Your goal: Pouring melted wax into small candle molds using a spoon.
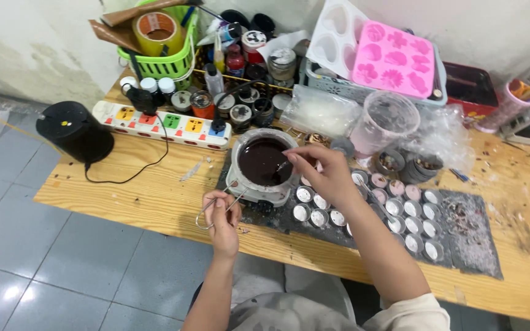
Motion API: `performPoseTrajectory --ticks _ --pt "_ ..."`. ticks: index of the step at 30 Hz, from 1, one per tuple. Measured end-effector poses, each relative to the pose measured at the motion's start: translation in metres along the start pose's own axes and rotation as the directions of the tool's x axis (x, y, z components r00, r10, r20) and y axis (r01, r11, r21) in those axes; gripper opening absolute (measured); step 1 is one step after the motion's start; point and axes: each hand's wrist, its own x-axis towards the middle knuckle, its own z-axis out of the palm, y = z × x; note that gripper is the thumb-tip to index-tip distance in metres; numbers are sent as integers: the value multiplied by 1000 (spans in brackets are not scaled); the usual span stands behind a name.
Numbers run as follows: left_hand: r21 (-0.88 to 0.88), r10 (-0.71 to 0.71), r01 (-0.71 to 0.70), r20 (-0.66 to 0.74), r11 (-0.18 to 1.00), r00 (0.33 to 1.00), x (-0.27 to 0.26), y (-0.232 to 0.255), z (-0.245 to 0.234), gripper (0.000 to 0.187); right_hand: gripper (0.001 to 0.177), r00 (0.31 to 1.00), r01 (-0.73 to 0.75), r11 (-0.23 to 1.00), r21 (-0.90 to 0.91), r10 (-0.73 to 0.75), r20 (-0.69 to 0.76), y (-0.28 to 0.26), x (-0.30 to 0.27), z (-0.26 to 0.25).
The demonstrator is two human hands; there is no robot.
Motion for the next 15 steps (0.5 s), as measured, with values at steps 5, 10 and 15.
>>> performPoseTrajectory --ticks 5,10,15 --pt "-15 -3 3 4 1000 1000 0 -2 -3 12 14 975 220 967 -126 -215 56 -31 15 -1" --pt "3 -22 22 21 1000 1000 0 -2 -6 13 13 877 466 804 -369 -476 70 -51 17 -21" --pt "1 -31 31 17 1000 999 0 1 -5 13 17 954 297 912 -282 -297 44 -18 22 -14"
